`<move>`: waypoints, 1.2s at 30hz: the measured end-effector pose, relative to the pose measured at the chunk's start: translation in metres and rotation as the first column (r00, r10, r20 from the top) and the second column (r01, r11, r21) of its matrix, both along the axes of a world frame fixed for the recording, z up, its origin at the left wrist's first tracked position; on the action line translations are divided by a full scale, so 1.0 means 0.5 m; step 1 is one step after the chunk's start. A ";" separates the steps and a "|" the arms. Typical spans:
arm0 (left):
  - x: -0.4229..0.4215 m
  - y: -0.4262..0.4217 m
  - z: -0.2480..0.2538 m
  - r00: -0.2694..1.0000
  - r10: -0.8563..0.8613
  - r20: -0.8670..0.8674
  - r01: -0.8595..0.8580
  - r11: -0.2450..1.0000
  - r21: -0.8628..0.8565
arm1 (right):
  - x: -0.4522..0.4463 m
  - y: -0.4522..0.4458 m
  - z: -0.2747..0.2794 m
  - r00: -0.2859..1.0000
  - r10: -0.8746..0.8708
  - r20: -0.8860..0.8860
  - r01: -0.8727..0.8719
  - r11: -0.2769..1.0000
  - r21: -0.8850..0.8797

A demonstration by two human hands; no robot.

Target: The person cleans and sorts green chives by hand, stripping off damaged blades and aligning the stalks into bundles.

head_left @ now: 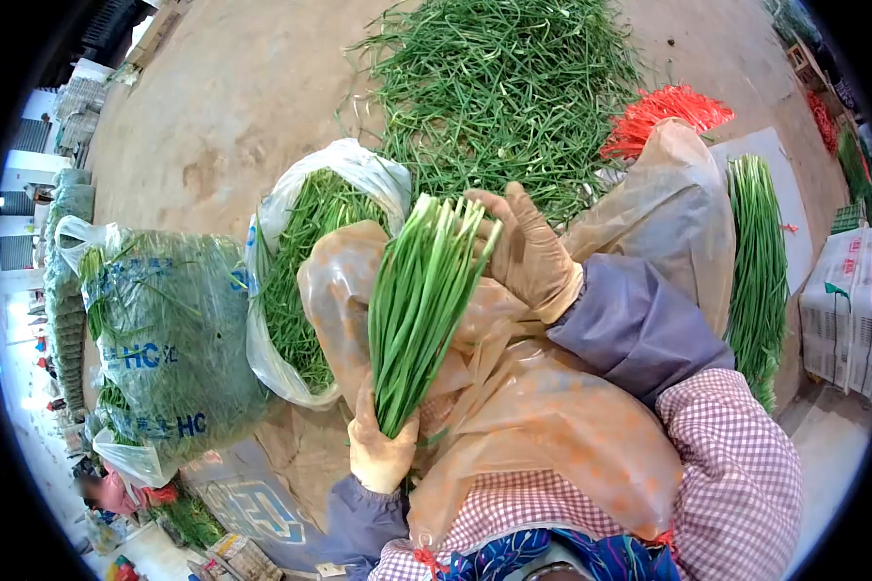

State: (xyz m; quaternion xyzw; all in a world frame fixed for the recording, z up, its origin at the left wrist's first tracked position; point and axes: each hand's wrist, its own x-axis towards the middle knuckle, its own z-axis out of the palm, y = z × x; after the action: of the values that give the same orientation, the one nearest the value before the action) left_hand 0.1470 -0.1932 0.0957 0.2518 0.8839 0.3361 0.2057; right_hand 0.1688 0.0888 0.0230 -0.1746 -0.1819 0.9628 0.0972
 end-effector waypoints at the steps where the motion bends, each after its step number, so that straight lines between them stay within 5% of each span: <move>1: 0.006 0.003 -0.001 1.000 0.009 -0.028 -0.009 1.000 -0.004 | 0.000 -0.002 0.026 0.999 0.020 0.051 -0.026 0.994 0.109; 2: 0.011 0.007 -0.002 0.997 0.023 -0.076 -0.023 1.000 0.004 | -0.007 -0.018 0.051 0.993 -0.076 0.092 0.059 0.983 0.175; 5: -0.005 -0.010 -0.020 0.990 0.026 0.142 -0.047 0.988 0.145 | -0.035 -0.021 0.027 0.984 -0.100 0.148 0.047 0.944 0.327; 6: -0.008 -0.039 -0.051 0.922 0.139 0.360 -0.199 0.971 0.135 | -0.035 -0.026 0.032 0.972 -0.129 0.195 0.072 0.958 0.277; 9: -0.007 -0.016 -0.010 0.719 0.217 0.660 -0.430 0.885 0.178 | -0.026 -0.048 0.019 0.960 -0.205 0.191 0.104 0.894 0.436; 13: -0.012 -0.025 -0.029 0.643 0.115 0.757 -0.463 0.846 0.265 | -0.012 -0.048 0.031 0.963 -0.211 0.166 0.053 0.755 0.653; 14: -0.011 -0.022 -0.028 0.618 0.104 0.779 -0.485 0.830 0.273 | -0.009 -0.039 0.048 0.951 -0.218 0.218 -0.044 0.605 0.795; 17: -0.016 -0.023 -0.034 0.649 0.104 0.753 -0.452 0.850 0.272 | -0.024 -0.024 0.028 0.959 -0.283 0.036 0.033 0.235 0.971; 18: -0.018 -0.023 -0.034 0.648 0.096 0.755 -0.450 0.849 0.278 | -0.023 -0.009 0.024 0.978 -0.210 -0.013 0.016 0.013 1.000; 21: -0.021 -0.026 -0.037 0.637 0.055 0.769 -0.441 0.844 0.305 | -0.026 0.004 0.035 0.995 -0.098 -0.028 -0.022 -0.479 0.877; 25: -0.036 -0.041 -0.051 0.585 -0.022 0.811 -0.430 0.839 0.333 | -0.043 0.015 0.045 0.999 -0.027 0.022 -0.034 -0.654 0.755; 26: -0.038 -0.040 -0.049 0.566 -0.028 0.824 -0.439 0.835 0.331 | -0.053 0.005 0.047 0.997 -0.044 -0.064 0.021 -0.646 0.763; 29: -0.041 -0.033 -0.039 0.584 0.014 0.812 -0.421 0.860 0.288 | -0.077 0.019 0.090 0.897 0.194 0.397 -0.260 -0.494 0.830; 30: -0.041 -0.032 -0.036 0.604 0.038 0.796 -0.409 0.872 0.269 | -0.090 0.022 0.084 0.877 0.228 0.422 -0.307 -0.410 0.859; 33: -0.042 -0.037 -0.037 0.598 0.059 0.799 -0.422 0.871 0.252 | -0.105 0.013 0.022 0.878 0.339 0.337 -0.459 0.397 0.795; 36: -0.044 -0.043 -0.040 0.588 0.050 0.807 -0.411 0.878 0.245 | -0.105 -0.009 0.017 0.910 0.114 0.398 -0.413 0.188 0.891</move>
State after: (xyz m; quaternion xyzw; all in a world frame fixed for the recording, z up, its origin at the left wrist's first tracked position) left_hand 0.1249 -0.2148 0.0757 -0.0025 0.6405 0.6116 0.4645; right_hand 0.1162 0.0842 0.0315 -0.1592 -0.7710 0.6166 -0.0080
